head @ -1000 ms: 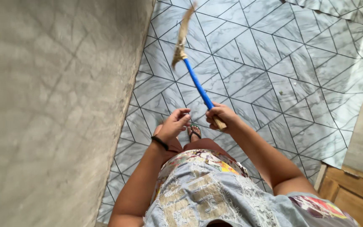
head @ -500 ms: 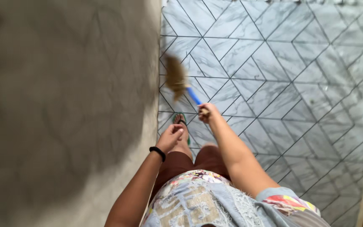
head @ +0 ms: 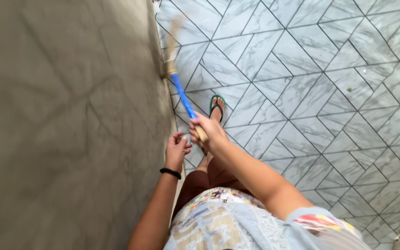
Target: The person sweeps the tiled floor with a broom and moves white plastic chairs to reach different areas.
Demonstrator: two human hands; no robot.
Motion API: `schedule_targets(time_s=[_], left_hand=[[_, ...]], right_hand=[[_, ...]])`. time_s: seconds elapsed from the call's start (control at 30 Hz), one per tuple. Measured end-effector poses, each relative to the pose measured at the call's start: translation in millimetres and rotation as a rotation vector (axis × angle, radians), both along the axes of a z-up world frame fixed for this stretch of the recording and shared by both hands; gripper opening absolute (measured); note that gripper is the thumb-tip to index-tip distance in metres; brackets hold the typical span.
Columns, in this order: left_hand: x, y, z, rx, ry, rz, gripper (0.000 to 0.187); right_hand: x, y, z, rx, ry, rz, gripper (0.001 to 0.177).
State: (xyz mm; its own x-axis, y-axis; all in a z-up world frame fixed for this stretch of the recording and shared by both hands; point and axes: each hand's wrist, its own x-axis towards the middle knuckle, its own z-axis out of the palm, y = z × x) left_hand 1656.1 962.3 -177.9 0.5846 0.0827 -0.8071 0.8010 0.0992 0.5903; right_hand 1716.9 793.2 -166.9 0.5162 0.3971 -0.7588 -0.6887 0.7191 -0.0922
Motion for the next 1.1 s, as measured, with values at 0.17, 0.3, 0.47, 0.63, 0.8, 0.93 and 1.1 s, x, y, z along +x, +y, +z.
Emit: schedule_targets(time_s=[0.17, 0.3, 0.47, 0.63, 0.8, 0.93, 1.1], left_hand=[[53, -2, -6, 0.064, 0.001, 0.019, 0.040], [93, -10, 0, 0.043, 0.030, -0.009, 0.040], [148, -27, -6, 0.042, -0.086, -0.018, 0.039], [218, -56, 0, -0.016, -0.195, -0.026, 0.040], [253, -77, 9, -0.013, -0.198, -0.079, 0.039], [272, -82, -9, -0.044, -0.102, -0.114, 0.042], [324, -84, -39, -0.044, -0.193, -0.162, 0.042]], right_hand=[[107, -25, -141, -0.044, 0.220, 0.205, 0.013], [93, -21, -72, -0.426, 0.109, 0.129, 0.047], [128, -11, -58, -0.109, 0.012, 0.109, 0.041], [166, -112, -193, -0.300, 0.351, 0.160, 0.024], [49, -266, -163, -0.250, 0.315, -0.316, 0.017], [28, -277, -114, -0.307, 0.652, -0.573, 0.017], [117, -179, -20, -0.299, 0.468, -0.600, 0.021]])
